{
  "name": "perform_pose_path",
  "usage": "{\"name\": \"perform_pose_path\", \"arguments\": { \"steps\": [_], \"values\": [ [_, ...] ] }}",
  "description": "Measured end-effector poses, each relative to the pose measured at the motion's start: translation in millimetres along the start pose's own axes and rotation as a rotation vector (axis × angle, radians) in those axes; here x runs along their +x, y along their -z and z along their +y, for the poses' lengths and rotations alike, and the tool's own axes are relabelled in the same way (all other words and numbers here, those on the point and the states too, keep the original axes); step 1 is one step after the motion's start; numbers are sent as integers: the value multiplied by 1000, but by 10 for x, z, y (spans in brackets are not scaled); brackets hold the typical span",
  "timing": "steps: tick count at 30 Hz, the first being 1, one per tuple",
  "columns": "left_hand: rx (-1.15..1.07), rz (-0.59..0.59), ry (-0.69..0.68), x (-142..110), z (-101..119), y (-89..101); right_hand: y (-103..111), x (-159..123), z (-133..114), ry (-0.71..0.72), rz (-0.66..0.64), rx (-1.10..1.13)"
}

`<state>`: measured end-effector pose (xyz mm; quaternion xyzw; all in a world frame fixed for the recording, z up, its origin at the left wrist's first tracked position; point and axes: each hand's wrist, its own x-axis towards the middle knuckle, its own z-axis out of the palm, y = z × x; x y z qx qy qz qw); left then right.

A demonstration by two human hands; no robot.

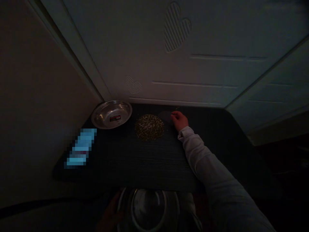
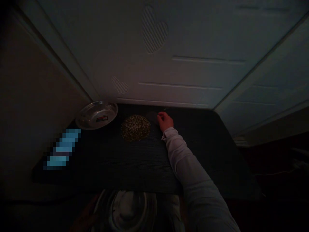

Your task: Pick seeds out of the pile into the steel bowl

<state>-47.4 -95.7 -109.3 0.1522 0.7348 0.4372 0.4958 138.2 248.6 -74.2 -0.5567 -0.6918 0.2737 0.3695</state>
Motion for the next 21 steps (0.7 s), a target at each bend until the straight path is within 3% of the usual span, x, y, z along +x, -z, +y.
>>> {"name": "perform_pose_path", "arguments": {
  "steps": [10, 16, 21],
  "values": [
    [6, 46, 49, -15, -9, -16, 45, -95, -8, 49, -90, -16],
    [-29, -67, 50, -12, 40, 30, 33, -138, 19, 75, -104, -15],
    [-31, -10, 90, 6, -3, 56, 43, -181, 0, 97, -104, 7]
  ]
}}
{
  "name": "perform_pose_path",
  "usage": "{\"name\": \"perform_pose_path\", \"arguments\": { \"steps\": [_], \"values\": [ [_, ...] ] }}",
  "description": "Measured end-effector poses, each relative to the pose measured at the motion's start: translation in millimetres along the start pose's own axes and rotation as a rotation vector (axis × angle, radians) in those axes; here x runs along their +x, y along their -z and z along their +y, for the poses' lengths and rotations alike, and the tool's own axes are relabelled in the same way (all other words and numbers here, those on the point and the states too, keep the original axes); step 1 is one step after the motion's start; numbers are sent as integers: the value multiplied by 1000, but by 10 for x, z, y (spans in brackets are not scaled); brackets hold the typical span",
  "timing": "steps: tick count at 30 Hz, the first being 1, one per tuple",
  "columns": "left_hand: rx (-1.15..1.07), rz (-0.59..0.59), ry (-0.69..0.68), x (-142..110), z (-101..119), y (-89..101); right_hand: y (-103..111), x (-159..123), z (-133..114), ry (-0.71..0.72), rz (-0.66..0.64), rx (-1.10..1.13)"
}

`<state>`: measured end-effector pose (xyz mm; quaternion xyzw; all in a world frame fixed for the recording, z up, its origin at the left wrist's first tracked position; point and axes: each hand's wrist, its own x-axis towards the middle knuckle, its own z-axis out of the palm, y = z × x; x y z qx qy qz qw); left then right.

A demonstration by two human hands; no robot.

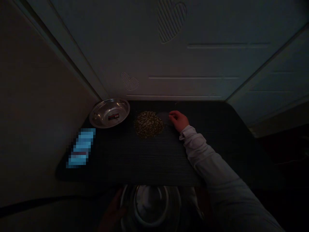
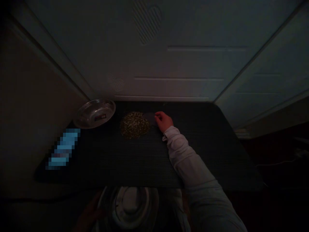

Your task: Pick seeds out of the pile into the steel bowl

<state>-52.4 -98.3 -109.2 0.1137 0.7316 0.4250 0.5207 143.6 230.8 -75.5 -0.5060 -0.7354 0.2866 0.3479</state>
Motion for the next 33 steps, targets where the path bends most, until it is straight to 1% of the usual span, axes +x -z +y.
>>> {"name": "perform_pose_path", "arguments": {
  "steps": [2, 6, 8, 12, 14, 17, 19, 22, 25, 29, 33],
  "values": [
    [11, 3, -4, -8, -3, -5, 7, -10, -12, 4, 19, 4],
    [-41, 25, -17, -15, 2, -12, 7, -14, -9, -34, 110, 57],
    [-43, 11, -14, -3, 2, -8, 3, -16, -6, -44, 131, 74],
    [-32, -22, 11, 13, 10, -10, 10, -21, -15, -21, 154, 81],
    [-20, -47, 20, 8, 13, -18, 25, -7, -2, -39, 217, 128],
    [-20, -44, 16, 1, 12, -21, 56, 47, 65, -98, 354, 231],
    [-20, -55, 2, 5, 11, -16, 74, 90, 122, -113, 420, 253],
    [-15, -70, -12, 19, 4, -9, 83, 128, 167, -88, 444, 193],
    [-27, -55, -3, 30, -19, -10, 75, 126, 131, -16, 436, 52],
    [-33, -15, -16, 19, -33, -18, 59, 119, 33, 135, 398, -163],
    [-15, -57, 0, -6, -5, -22, 46, 145, -26, 161, 337, -294]
  ]
}}
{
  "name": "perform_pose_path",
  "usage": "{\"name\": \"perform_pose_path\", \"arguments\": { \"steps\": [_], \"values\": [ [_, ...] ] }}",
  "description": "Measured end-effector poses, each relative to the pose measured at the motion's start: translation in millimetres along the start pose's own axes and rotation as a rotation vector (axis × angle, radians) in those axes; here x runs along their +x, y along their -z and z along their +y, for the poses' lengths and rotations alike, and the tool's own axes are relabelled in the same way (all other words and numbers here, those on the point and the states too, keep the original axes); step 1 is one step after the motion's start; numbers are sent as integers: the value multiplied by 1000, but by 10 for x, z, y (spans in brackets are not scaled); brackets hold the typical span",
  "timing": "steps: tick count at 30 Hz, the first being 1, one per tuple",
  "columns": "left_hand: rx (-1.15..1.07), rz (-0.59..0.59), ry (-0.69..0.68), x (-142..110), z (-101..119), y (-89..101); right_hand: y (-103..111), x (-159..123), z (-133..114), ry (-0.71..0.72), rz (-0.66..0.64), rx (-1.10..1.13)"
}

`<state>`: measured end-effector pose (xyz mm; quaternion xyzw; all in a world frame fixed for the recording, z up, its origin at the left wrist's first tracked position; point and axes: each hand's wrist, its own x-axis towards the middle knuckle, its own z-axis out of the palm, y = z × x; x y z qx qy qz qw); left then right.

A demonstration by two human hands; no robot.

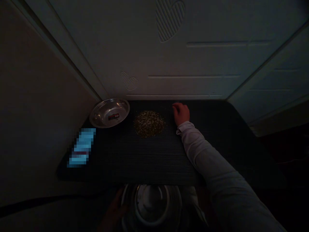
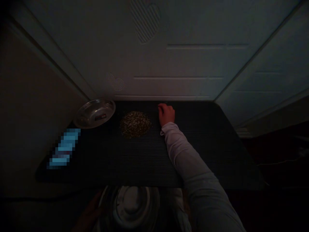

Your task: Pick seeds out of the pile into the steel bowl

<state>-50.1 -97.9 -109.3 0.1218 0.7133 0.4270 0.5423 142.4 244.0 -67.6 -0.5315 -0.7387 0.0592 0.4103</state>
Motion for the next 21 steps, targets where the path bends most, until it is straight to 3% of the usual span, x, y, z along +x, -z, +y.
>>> {"name": "perform_pose_path", "arguments": {
  "steps": [6, 13, 18, 21],
  "values": [
    [-9, 4, -28, 32, -18, 11, -25, 14, -13, 69, -120, -58],
    [0, -4, 37, -63, 133, -62, -11, -24, 42, 104, -124, -49],
    [-26, 60, 0, -54, 100, -63, 37, -52, 80, 129, -131, -33],
    [-7, 29, 0, -64, 130, -57, 71, -70, 94, 146, -144, -25]
  ]
}}
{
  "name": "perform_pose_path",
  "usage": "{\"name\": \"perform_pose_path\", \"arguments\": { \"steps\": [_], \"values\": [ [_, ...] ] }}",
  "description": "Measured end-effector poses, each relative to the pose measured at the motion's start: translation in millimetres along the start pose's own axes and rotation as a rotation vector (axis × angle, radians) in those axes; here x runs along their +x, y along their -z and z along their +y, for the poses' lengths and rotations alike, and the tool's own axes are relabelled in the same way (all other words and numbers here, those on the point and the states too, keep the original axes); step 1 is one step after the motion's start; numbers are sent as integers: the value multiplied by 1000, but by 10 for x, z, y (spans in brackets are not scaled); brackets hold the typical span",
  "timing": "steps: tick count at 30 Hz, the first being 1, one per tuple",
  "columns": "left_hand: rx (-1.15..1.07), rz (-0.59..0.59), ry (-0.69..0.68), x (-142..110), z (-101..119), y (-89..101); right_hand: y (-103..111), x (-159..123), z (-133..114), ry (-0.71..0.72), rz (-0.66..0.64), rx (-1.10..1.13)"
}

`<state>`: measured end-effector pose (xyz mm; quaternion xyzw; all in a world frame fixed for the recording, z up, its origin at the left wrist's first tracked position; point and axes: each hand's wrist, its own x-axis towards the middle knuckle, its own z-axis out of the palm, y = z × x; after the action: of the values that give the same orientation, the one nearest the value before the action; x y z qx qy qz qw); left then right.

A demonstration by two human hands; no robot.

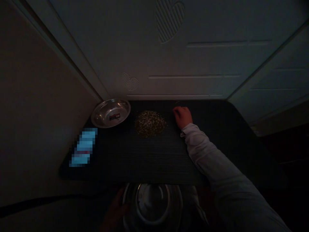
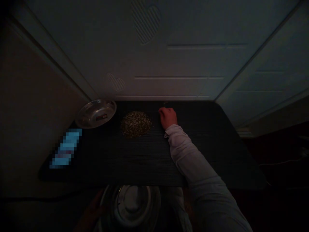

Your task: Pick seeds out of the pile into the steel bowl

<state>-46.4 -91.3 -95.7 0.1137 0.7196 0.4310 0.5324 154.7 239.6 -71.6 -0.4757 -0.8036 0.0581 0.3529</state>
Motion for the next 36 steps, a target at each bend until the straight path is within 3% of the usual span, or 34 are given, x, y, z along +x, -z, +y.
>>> {"name": "perform_pose_path", "arguments": {
  "steps": [3, 9, 12, 13, 17, 22, 30, 36],
  "values": [
    [20, -57, 4, -33, 55, -10, 28, -27, 10, 13, -10, 10],
    [-39, 12, -34, -84, 79, -61, 65, -71, 21, 9, -10, 21],
    [15, -53, 20, -112, 124, -77, 82, -89, 22, 19, -12, 14],
    [23, -39, 62, -116, 136, -79, 89, -96, 23, 22, -16, 13],
    [29, 35, 11, -106, 146, -66, 122, -125, 38, 34, -26, 9],
    [21, -73, 56, -60, 133, -31, 165, -155, 61, 42, -26, 17],
    [-15, 33, -23, -20, 11, -50, 225, -198, 85, 38, -48, 1],
    [-46, -9, 20, -39, 67, -54, 265, -243, 114, 52, -55, 16]
  ]
}}
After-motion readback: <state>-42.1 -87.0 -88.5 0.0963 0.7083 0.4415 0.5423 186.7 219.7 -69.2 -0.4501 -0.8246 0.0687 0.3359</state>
